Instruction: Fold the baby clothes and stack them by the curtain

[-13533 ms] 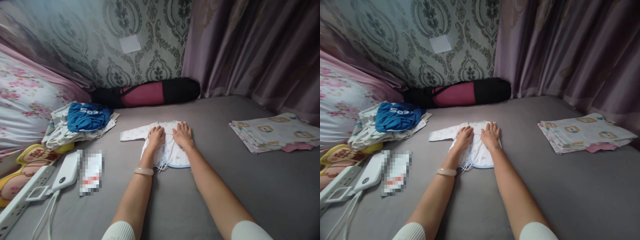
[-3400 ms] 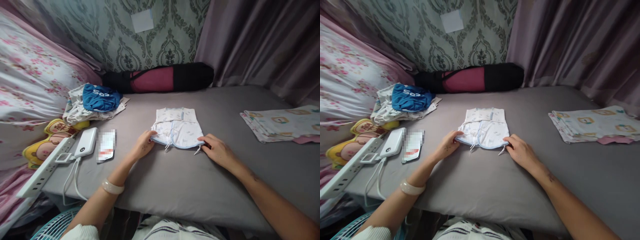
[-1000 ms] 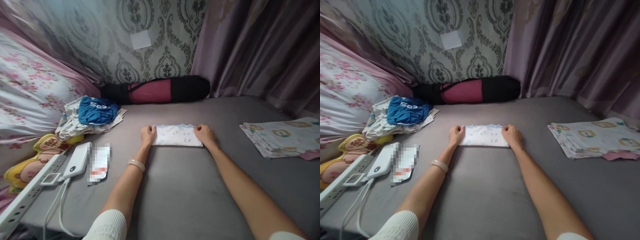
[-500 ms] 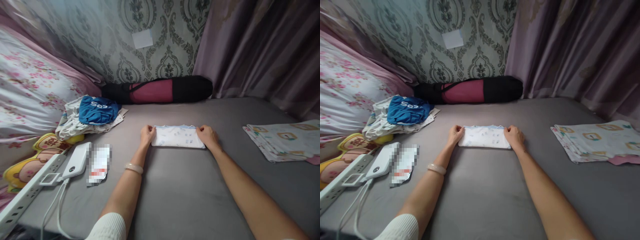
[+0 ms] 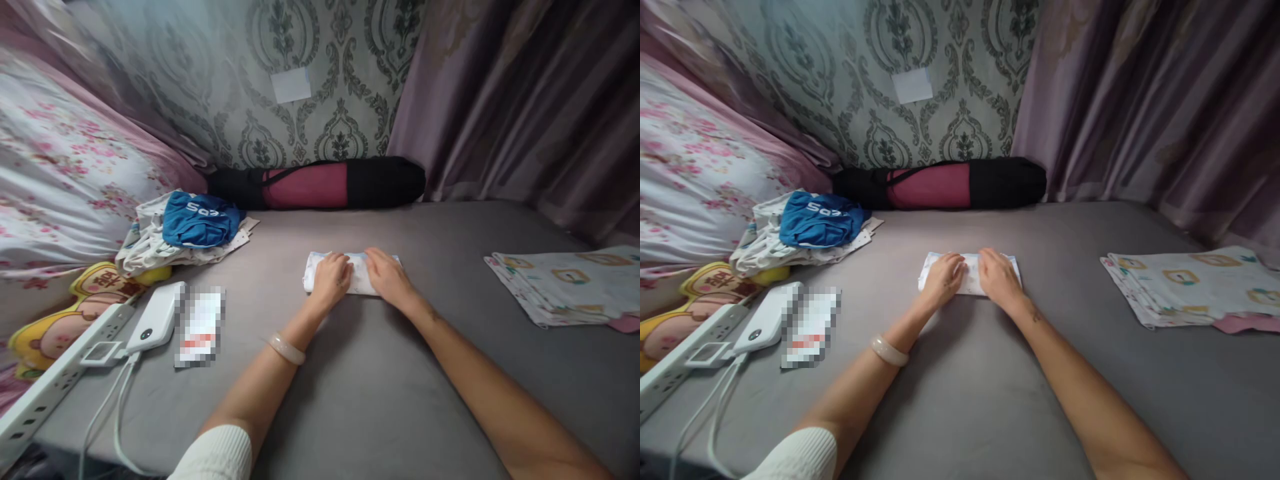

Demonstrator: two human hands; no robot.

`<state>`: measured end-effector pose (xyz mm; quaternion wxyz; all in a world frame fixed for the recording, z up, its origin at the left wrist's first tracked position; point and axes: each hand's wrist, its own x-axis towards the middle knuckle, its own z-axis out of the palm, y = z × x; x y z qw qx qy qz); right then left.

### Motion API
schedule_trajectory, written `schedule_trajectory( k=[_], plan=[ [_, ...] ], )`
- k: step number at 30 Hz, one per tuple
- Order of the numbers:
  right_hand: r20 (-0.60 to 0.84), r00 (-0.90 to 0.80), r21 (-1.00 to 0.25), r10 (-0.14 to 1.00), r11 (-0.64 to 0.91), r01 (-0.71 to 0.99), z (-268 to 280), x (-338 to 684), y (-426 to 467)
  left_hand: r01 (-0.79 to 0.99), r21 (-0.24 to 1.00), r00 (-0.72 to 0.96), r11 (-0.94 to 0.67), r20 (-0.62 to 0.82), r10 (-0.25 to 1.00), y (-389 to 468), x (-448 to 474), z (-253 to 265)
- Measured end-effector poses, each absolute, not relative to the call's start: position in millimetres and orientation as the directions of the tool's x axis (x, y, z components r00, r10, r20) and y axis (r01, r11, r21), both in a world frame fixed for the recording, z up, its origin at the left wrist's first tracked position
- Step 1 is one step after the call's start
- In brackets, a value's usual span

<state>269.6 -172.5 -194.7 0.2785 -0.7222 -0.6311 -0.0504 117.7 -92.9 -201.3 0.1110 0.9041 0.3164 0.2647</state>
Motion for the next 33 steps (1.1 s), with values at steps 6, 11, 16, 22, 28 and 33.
schedule_trajectory(
  k=[6,11,16,22,28,33],
  plan=[
    [0.296,0.060,-0.201,0.953,0.001,0.980,-209,238,-173,0.618,0.204,0.706,-0.759,0.281,0.650,-106,117,-213],
    [0.232,0.056,-0.156,0.971,-0.020,0.988,-215,239,-173,0.665,0.150,0.694,-0.732,0.237,0.679,-102,117,-215],
    [0.193,0.073,-0.156,0.978,-0.043,0.987,-218,239,-173,0.681,0.151,0.700,-0.717,0.155,0.697,-98,116,-217],
    [0.178,0.076,-0.155,0.981,-0.048,0.987,-219,240,-172,0.689,0.175,0.695,-0.704,0.118,0.709,-96,116,-218],
    [0.167,0.094,-0.160,0.982,-0.067,0.985,-218,242,-172,0.710,0.187,0.668,-0.679,0.128,0.733,-94,118,-220],
    [0.159,0.105,-0.165,0.982,-0.079,0.983,-217,245,-171,0.728,0.174,0.656,-0.664,0.105,0.747,-91,118,-218]
  ],
)
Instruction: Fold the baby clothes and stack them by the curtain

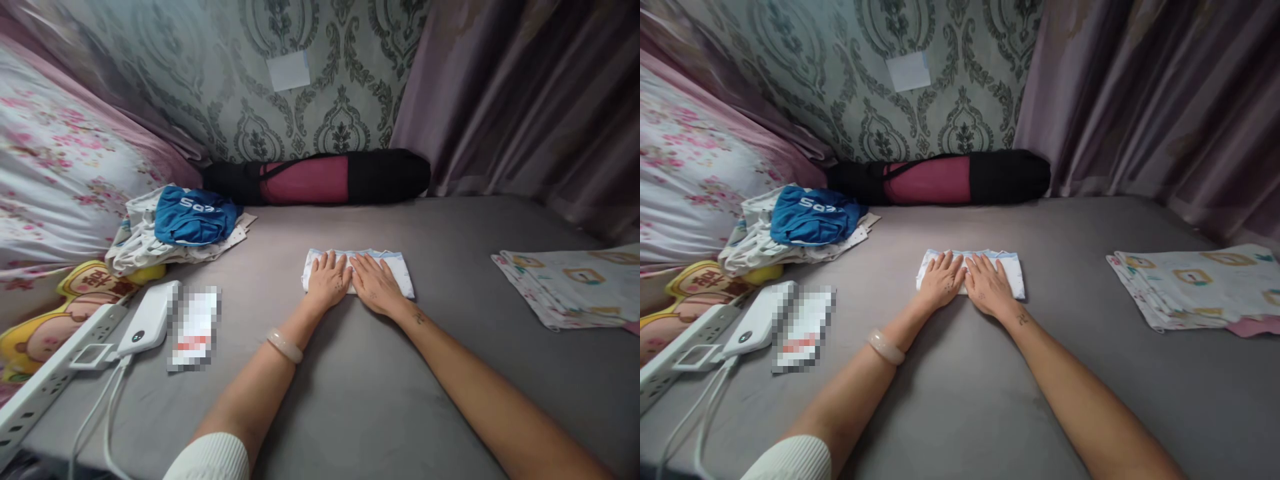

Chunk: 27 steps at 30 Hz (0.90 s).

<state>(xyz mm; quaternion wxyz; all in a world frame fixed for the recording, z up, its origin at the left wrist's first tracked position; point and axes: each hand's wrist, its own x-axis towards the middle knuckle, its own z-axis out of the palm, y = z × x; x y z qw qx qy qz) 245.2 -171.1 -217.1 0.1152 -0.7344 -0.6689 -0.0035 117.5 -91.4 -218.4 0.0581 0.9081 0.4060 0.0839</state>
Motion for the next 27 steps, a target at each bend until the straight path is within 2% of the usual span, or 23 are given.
schedule_trajectory(
  k=[9,27],
  plan=[
    [0.151,0.146,-0.143,0.978,-0.124,0.982,-218,252,-170,0.756,0.212,0.607,-0.619,0.129,0.784,-85,108,-214],
    [0.135,0.243,-0.111,0.961,-0.229,0.967,-218,269,-176,0.812,0.272,0.539,-0.516,-0.013,0.842,-66,90,-211]
  ],
)
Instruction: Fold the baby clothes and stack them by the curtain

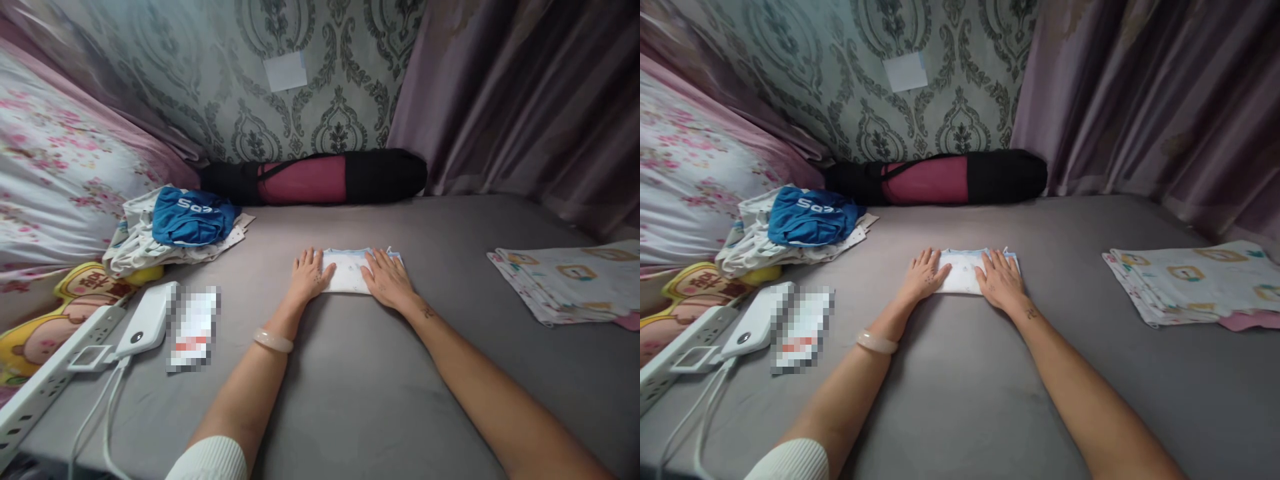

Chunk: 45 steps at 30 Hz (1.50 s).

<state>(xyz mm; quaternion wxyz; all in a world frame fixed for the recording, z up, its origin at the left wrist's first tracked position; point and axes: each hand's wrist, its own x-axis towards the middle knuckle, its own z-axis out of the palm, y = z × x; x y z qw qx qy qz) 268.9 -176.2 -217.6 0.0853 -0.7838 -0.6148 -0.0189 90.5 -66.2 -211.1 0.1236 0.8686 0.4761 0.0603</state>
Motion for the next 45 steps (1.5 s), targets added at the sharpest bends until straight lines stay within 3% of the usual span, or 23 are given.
schedule_trajectory(
  k=[17,25,29,32,36,45],
  plan=[
    [0.083,0.369,-0.132,0.926,-0.357,0.925,-222,299,-186,0.836,0.293,0.499,-0.463,-0.056,0.865,-45,73,-216],
    [0.137,0.450,-0.133,0.883,-0.434,0.891,-222,299,-186,0.850,0.285,0.474,-0.443,-0.046,0.879,-46,74,-213],
    [0.213,0.375,-0.096,0.902,-0.362,0.927,-211,284,-186,0.841,0.197,0.493,-0.504,0.105,0.864,-61,84,-200],
    [0.184,0.300,-0.108,0.936,-0.284,0.953,-206,269,-185,0.783,0.127,0.585,-0.609,0.179,0.791,-78,96,-194],
    [0.133,0.268,-0.109,0.954,-0.255,0.961,-213,262,-184,0.733,0.116,0.663,-0.670,0.103,0.742,-89,104,-201],
    [0.112,0.268,-0.094,0.957,-0.258,0.962,-220,266,-183,0.726,0.170,0.672,-0.667,0.032,0.740,-83,101,-209]
  ],
)
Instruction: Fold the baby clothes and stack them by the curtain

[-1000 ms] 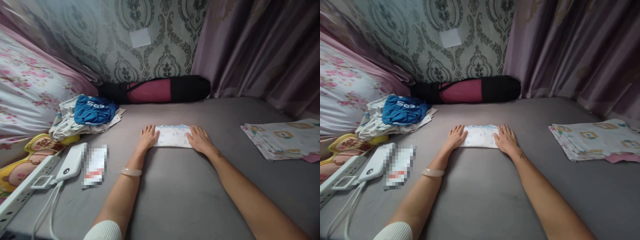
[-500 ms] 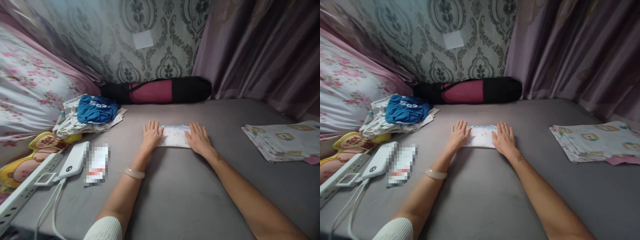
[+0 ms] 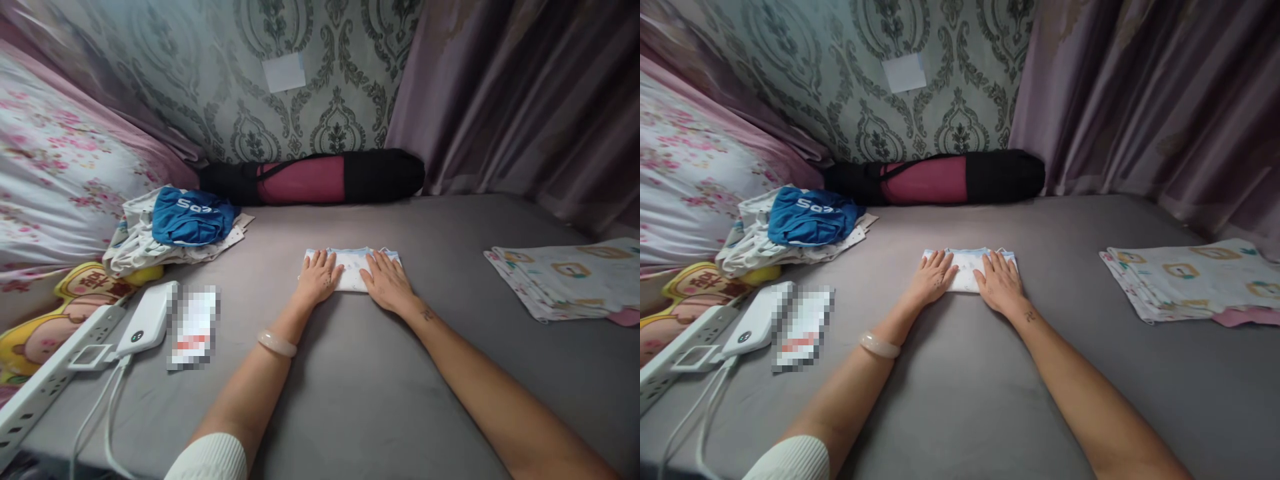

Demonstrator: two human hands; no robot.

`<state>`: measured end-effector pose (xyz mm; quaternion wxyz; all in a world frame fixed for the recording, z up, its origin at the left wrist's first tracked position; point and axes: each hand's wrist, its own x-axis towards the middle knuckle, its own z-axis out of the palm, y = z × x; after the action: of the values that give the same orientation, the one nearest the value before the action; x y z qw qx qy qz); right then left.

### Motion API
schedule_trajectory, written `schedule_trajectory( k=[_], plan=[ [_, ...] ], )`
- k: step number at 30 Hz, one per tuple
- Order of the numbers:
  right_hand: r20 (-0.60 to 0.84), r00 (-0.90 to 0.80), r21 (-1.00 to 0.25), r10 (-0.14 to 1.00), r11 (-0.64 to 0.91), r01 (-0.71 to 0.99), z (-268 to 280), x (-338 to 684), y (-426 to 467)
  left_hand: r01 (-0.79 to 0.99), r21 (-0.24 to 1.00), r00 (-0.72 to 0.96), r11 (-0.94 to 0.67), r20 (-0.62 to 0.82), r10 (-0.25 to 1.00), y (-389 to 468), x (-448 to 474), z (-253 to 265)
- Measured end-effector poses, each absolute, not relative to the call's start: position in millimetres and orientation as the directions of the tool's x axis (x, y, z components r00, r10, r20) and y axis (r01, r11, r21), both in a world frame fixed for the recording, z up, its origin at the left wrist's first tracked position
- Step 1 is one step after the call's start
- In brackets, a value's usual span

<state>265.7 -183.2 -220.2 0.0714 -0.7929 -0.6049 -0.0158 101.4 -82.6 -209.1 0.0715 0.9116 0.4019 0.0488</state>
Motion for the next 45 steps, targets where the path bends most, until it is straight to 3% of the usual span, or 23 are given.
schedule_trajectory(
  k=[5,11,17,27,32,37,45],
  plan=[
    [0.108,0.269,-0.099,0.957,-0.259,0.961,-217,265,-183,0.724,0.159,0.670,-0.671,0.071,0.739,-84,102,-210],
    [0.198,0.221,-0.122,0.955,-0.200,0.972,-212,253,-181,0.686,0.101,0.683,-0.720,0.251,0.686,-98,111,-209],
    [0.189,0.214,-0.133,0.958,-0.191,0.973,-216,243,-182,0.658,0.160,0.728,-0.736,0.119,0.676,-105,119,-217],
    [0.190,0.215,-0.105,0.958,-0.198,0.975,-220,244,-182,0.661,0.176,0.723,-0.730,0.113,0.682,-103,119,-217],
    [0.118,0.227,-0.127,0.967,-0.212,0.969,-207,239,-175,0.610,0.284,0.702,-0.740,0.241,0.671,-97,111,-214],
    [0.126,0.217,-0.180,0.968,-0.193,0.965,-197,213,-157,0.664,0.360,0.531,-0.655,0.389,0.752,-83,94,-214],
    [0.223,0.236,-0.107,0.946,-0.216,0.970,-217,197,-147,0.682,0.481,0.446,-0.551,0.323,0.835,-59,77,-220]
  ],
)
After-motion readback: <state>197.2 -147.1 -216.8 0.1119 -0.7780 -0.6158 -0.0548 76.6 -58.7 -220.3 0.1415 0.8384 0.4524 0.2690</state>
